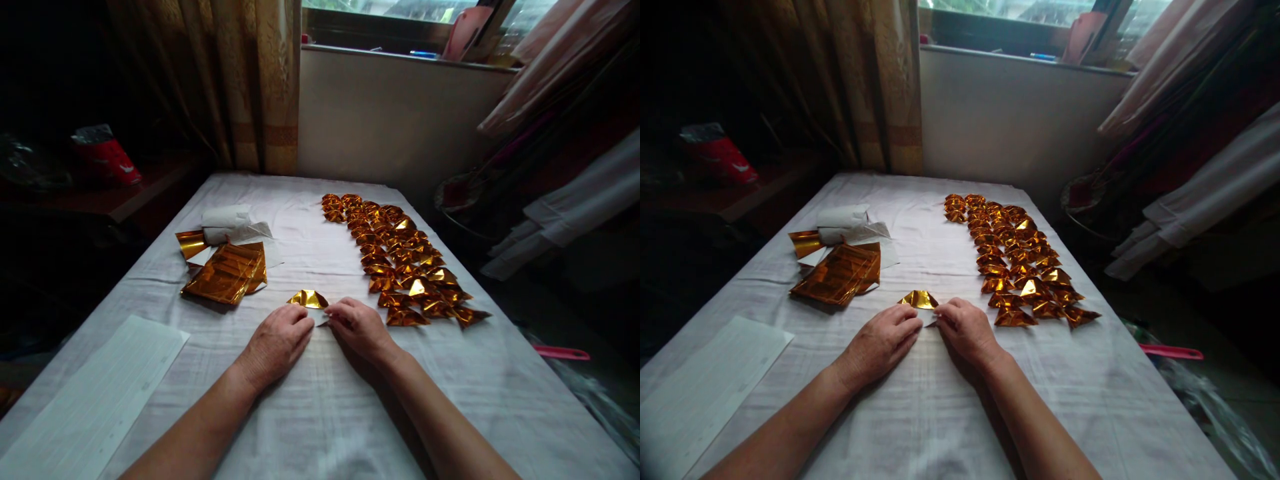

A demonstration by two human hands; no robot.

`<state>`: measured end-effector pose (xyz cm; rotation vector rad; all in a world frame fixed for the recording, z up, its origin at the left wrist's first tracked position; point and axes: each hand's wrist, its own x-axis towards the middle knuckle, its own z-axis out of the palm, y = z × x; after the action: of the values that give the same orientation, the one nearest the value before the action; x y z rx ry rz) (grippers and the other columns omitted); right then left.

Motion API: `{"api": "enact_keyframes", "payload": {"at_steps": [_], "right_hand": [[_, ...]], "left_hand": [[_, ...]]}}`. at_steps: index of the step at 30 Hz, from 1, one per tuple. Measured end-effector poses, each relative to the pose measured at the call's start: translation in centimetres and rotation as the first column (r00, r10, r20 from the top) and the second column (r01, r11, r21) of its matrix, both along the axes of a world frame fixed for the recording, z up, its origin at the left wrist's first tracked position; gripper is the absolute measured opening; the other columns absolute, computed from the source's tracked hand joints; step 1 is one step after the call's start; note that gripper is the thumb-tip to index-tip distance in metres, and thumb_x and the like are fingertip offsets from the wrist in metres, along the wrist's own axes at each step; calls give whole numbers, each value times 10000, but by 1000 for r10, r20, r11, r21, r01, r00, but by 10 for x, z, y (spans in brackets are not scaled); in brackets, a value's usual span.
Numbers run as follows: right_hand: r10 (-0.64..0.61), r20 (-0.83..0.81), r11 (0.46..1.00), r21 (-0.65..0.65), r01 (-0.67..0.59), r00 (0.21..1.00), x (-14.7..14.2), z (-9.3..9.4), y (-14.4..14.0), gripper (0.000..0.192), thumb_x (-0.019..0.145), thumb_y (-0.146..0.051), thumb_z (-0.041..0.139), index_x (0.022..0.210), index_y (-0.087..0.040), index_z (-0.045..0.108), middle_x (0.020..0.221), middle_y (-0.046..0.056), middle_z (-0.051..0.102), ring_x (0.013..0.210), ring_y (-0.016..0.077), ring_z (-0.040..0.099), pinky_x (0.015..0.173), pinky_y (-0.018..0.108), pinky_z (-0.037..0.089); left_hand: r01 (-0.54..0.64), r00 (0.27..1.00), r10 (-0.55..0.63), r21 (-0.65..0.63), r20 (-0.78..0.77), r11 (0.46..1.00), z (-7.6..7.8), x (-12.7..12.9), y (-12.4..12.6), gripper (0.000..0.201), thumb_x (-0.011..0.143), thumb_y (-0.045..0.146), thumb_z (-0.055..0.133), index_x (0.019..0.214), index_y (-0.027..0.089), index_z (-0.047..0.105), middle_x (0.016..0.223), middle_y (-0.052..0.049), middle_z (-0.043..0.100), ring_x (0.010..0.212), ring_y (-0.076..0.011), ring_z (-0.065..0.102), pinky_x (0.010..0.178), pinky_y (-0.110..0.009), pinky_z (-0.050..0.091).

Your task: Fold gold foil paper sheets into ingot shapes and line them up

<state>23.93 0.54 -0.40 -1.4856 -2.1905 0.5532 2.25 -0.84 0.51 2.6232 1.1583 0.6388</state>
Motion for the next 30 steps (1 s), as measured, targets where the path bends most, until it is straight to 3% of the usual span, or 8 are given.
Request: {"api": "enact_keyframes", "payload": {"at_steps": [4, 17, 21, 30], "right_hand": [[5, 2, 1000, -6, -5, 1000, 1, 1, 8, 135, 897, -281, 592, 910, -244, 722, 872, 14, 679, 783, 139, 619, 691, 227, 428], [-145, 103, 986, 92, 136, 984, -14, 0, 4, 128, 870, -316, 605, 786, -220, 606, 789, 10, 656, 715, 152, 568, 639, 247, 345], [-150, 99, 986, 93, 141, 984, -15, 1, 4, 114, 868, -305, 595, 788, -223, 599, 789, 9, 653, 718, 153, 569, 640, 248, 346], [-200, 106, 979, 67, 193, 974, -18, 0, 3, 149, 818, -358, 633, 808, -224, 570, 766, 3, 631, 726, 168, 572, 636, 256, 343]], "left_hand": [[12, 1000, -13, -23, -14, 1000, 2, -1, 1, 187, 965, 242, 467, 995, 220, 651, 989, -58, 618, 969, -195, 578, 899, -349, 510], [30, 1000, -30, -36, -3, 999, 1, -2, 2, 215, 972, 233, 447, 1070, 211, 637, 1042, -76, 625, 1027, -207, 575, 943, -368, 503], [38, 999, -38, -41, -16, 998, 3, -2, 2, 247, 976, 248, 448, 1154, 230, 618, 1033, -71, 615, 1004, -204, 571, 916, -367, 512], [54, 998, -54, -19, -21, 998, 0, -3, 3, 238, 963, 256, 489, 1119, 250, 668, 1050, -77, 608, 1010, -205, 561, 909, -365, 510]]}}
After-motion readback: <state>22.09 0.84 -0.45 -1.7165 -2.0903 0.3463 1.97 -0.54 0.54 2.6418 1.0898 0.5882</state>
